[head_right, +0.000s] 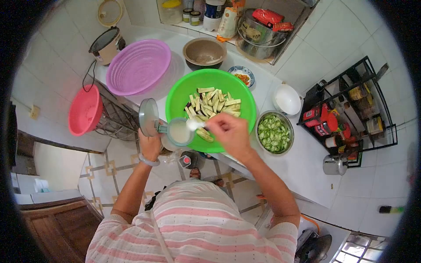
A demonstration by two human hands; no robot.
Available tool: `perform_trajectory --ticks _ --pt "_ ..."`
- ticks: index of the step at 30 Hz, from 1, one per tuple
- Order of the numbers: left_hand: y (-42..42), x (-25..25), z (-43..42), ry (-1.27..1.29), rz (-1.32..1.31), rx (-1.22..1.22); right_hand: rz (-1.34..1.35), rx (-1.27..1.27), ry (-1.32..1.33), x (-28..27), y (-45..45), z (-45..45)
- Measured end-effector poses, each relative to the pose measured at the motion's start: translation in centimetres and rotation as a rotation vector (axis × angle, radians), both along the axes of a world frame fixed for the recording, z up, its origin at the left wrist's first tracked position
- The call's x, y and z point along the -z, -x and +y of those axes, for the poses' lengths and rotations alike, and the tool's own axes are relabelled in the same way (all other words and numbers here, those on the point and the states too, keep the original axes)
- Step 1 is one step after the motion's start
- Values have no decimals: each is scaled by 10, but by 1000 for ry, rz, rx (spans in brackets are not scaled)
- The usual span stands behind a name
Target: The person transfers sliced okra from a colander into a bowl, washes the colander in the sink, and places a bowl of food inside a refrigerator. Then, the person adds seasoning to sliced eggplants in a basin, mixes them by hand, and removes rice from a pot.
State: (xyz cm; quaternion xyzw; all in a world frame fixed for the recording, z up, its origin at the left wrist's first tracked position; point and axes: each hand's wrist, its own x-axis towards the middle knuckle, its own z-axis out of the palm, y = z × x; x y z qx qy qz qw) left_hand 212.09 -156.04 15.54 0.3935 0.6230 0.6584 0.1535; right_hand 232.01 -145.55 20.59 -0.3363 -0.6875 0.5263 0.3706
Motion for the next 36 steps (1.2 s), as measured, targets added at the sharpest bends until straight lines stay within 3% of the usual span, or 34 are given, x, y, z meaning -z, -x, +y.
perform_trajectory --ticks 4,7,10,13,19,23,28,31,35,36 --pt "-7 -12 3 -5 123 62 -229 -235 -215 10 13 -12" --pt "-9 -16 6 -26 191 82 -227 -278 -139 18 14 -10" --pt "-4 -17 6 116 64 139 -65 -219 214 13 12 -9" --pt "-1 -13 8 40 65 148 43 -61 324 14 8 -1" --pt "13 11 3 29 -19 122 199 173 386 22 -4 25" --pt "12 -3 0 16 45 89 141 384 117 54 -18 53" --pt "5 0 7 19 10 92 243 373 283 38 -26 47" --pt "-4 -1 14 40 227 96 247 230 353 28 -31 32" --pt "-34 0 27 200 -91 196 75 -6 221 12 -40 1" --pt "-45 0 34 197 -204 222 17 54 61 6 -46 -2"
